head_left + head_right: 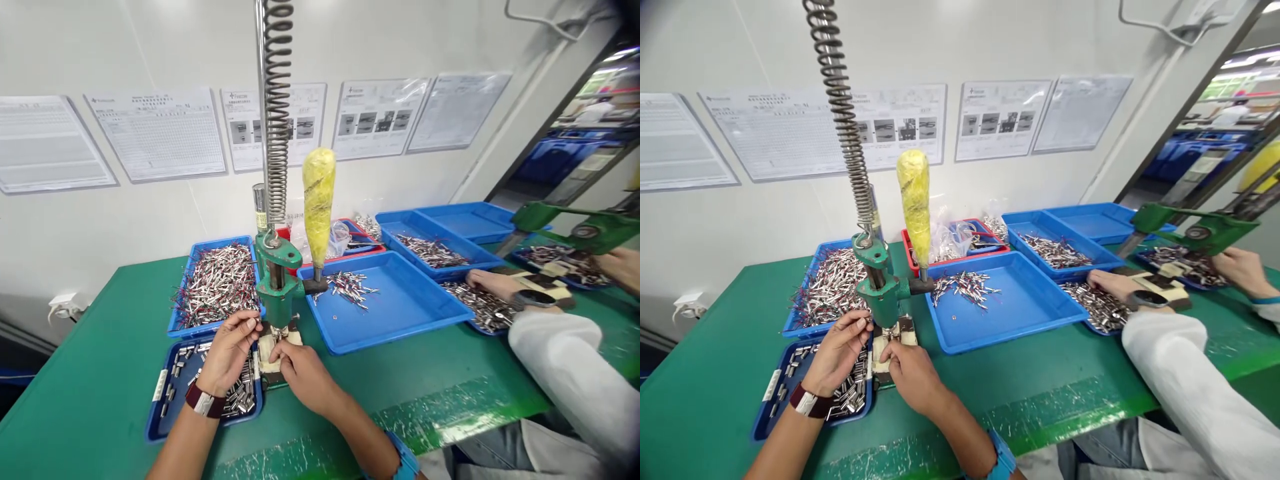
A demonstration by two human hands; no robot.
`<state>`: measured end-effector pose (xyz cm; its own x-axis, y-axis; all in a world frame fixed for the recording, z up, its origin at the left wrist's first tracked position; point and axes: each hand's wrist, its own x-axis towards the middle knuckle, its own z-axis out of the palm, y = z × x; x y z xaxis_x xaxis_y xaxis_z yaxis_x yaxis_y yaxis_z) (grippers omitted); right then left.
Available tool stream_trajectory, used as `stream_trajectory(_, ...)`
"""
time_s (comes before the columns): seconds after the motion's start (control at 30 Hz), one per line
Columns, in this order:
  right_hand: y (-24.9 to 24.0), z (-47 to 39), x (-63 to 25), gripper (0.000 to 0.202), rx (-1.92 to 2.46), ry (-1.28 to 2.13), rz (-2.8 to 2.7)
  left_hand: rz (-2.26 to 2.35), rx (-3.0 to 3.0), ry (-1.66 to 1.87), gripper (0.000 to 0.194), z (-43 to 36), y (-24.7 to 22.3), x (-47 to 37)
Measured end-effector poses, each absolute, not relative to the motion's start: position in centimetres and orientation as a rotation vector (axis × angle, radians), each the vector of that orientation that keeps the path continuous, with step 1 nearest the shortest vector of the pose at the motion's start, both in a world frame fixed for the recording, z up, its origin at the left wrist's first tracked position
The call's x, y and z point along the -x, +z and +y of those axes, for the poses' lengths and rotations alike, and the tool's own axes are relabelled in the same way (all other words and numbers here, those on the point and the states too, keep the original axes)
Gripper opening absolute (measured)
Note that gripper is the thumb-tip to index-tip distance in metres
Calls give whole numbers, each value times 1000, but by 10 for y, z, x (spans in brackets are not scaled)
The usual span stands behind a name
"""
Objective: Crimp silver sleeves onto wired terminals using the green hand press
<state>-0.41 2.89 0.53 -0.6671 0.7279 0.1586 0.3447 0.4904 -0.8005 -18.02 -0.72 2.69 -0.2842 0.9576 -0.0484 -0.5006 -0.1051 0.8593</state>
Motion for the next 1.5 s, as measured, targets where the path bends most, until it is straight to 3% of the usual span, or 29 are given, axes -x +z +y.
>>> stream_trajectory(0.2,5,31,4,36,876,1111,-2244,1073,-849,1687,18,-4,22,165)
stream_trajectory(0.37,-3,30,5,34,867,1042,-2259,1115,-1061,1649,27,0,21,147)
stream_trajectory(0.73,3,25,3,31,848,903,-2397,1103,-1189,1539,30,3,25,148)
stream_trajectory(0.9,-1,22,-7,29,741,1192,-2281,1081,-1260,1468,31,5,27,156)
stream_trajectory(1.0,30,42,-25,22,719,1259,-1873,1081,-1255,1458,35,3,22,159)
stream_trajectory(1.13,144,103,-26,23,584,750,-1298,1082,-1251,1426,50,-2,16,161)
stream_trajectory(1.27,243,138,-4,42,226,1082,-1541,1282,-1361,1400,43,-6,17,161)
stream_trajectory(1.33,256,121,-1,43,110,1181,-1547,1361,-1426,1396,38,-7,19,161)
stream_trajectory(1.5,231,47,-26,29,-53,1062,-1360,1389,-1438,1393,34,-8,20,160)
